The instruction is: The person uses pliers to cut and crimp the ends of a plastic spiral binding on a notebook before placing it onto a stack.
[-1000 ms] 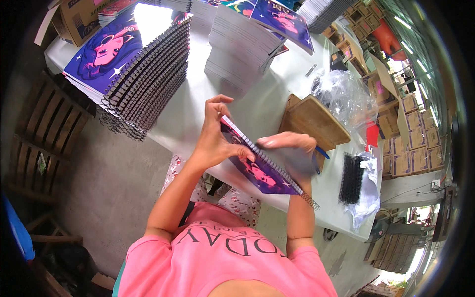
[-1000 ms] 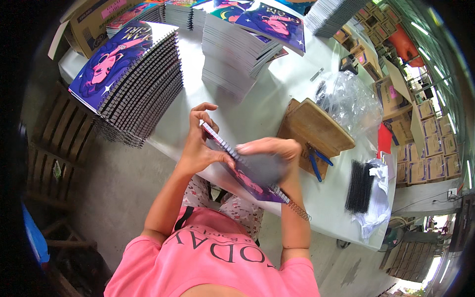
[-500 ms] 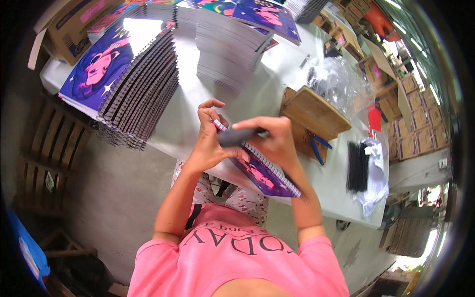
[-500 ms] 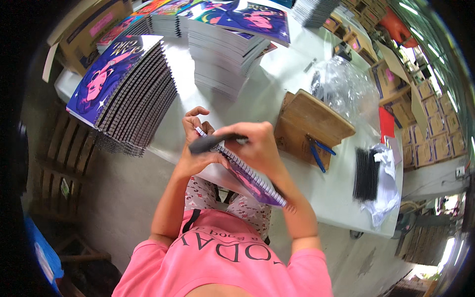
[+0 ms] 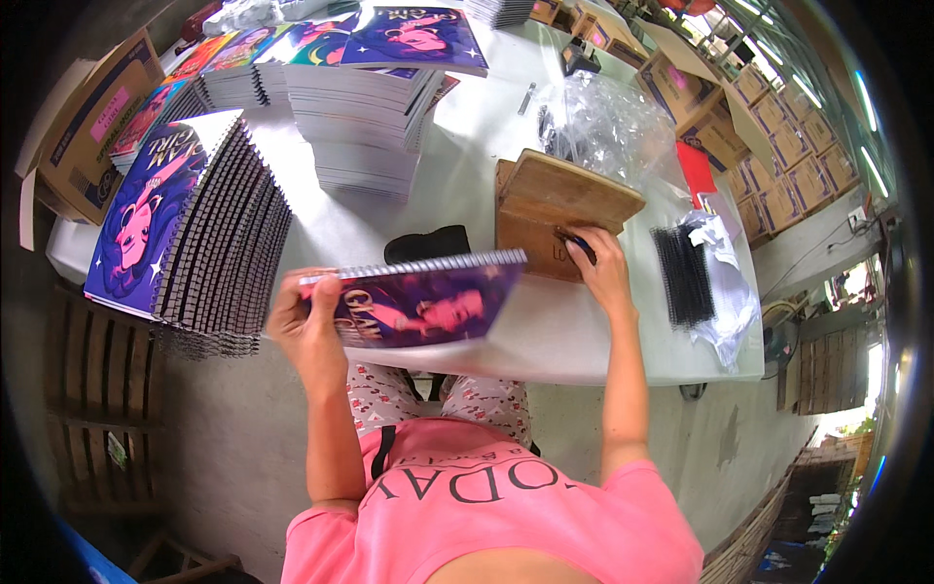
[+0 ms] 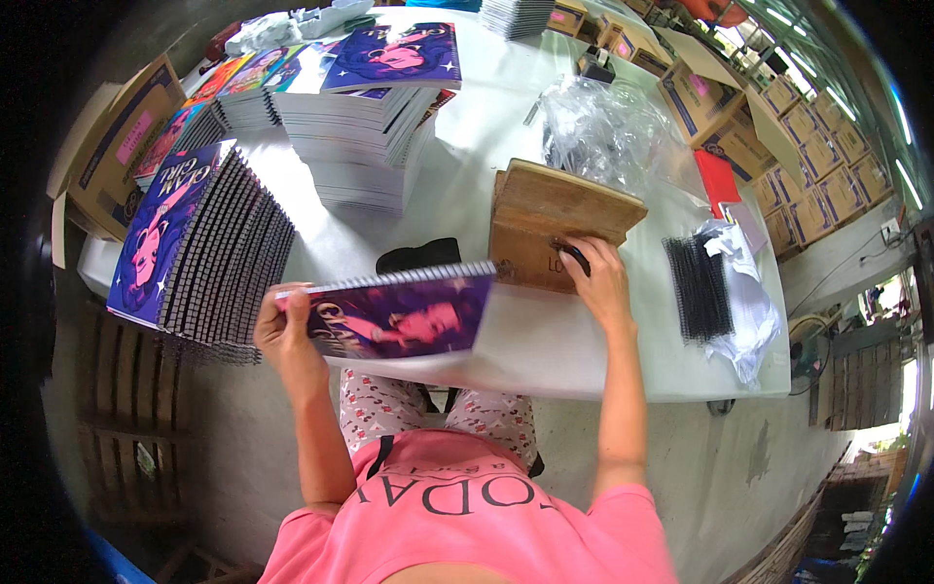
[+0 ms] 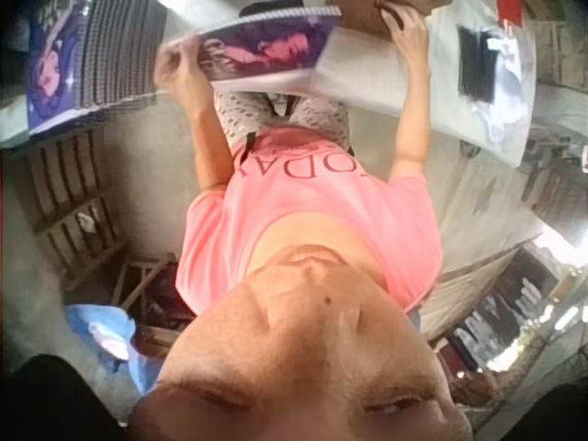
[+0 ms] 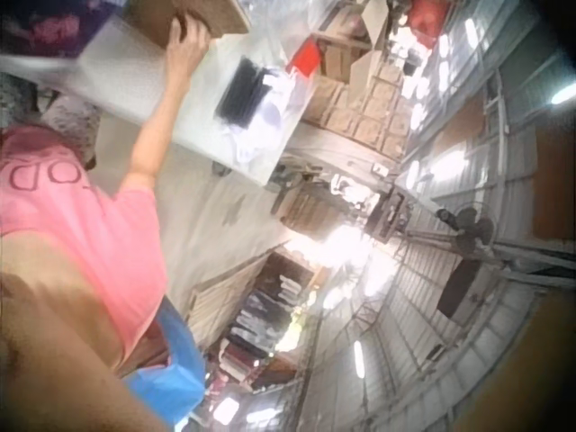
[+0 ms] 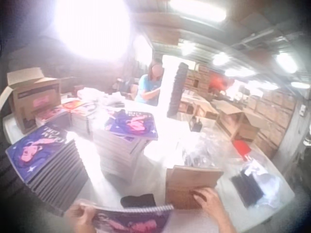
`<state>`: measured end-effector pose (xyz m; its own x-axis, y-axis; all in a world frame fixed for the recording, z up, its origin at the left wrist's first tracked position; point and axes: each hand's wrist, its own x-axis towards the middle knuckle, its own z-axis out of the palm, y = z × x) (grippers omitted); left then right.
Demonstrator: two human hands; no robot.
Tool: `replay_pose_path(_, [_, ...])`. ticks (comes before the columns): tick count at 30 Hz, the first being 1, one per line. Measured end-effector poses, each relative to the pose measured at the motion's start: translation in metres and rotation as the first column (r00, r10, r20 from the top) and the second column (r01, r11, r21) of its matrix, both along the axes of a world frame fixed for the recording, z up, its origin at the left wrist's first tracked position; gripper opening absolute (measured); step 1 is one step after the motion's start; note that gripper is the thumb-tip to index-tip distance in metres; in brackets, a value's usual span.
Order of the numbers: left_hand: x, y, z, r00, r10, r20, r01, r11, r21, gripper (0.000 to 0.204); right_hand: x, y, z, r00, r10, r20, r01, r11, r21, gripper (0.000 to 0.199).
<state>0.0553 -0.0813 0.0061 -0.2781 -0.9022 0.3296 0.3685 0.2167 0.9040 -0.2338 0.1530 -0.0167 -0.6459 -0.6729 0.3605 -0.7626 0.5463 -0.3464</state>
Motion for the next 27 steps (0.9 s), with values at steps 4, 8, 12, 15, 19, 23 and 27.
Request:
replay_pose_path(4, [0.009, 0.016, 0.021, 0.988, 0.153, 0.012, -0.15, 0.98, -0.134, 0.013, 0.004, 0.029, -0.036, 0.969, -0.104, -0.224, 0.128, 0.987, 0.094, 0.043])
replay_pose_path(8, [-0.003, 0.02, 0.007, 0.912, 0.389, 0.134, -0.227, 0.747, -0.625, 0.037, 0.03, 0.029, -0.055, 0.931, -0.252, -0.265, 0.295, 0.946, 0.137, 0.045])
replay_pose_path(12, [-0.003, 0.02, -0.001, 0.899, 0.42, 0.126, -0.244, 0.718, -0.652, 0.039, 0.087, -0.004, -0.009, 0.974, -0.077, 0.211, 0.159, 0.899, -0.409, 0.041])
replay_pose_path(15, [-0.003, 0.02, -0.003, 0.892, 0.434, 0.13, -0.241, 0.698, -0.674, 0.033, 0.166, -0.042, 0.053, 0.935, 0.283, 0.215, -0.17, 0.887, -0.429, 0.038])
replay_pose_path(19, [-0.007, 0.024, 0.002, 0.902, 0.41, 0.135, -0.235, 0.728, -0.644, 0.033, 0.201, -0.069, 0.067, 0.927, 0.376, 0.005, -0.356, 0.88, -0.315, 0.039])
replay_pose_path(23, [-0.007, 0.026, 0.002, 0.899, 0.413, 0.147, -0.232, 0.733, -0.639, 0.033, 0.202, -0.079, 0.066, 0.913, 0.401, 0.073, -0.358, 0.875, -0.325, 0.039])
replay_pose_path(27, [-0.007, 0.027, 0.001, 0.911, 0.394, 0.124, -0.233, 0.737, -0.635, 0.035, 0.205, -0.081, 0.063, 0.899, 0.429, 0.086, -0.391, 0.876, -0.283, 0.039])
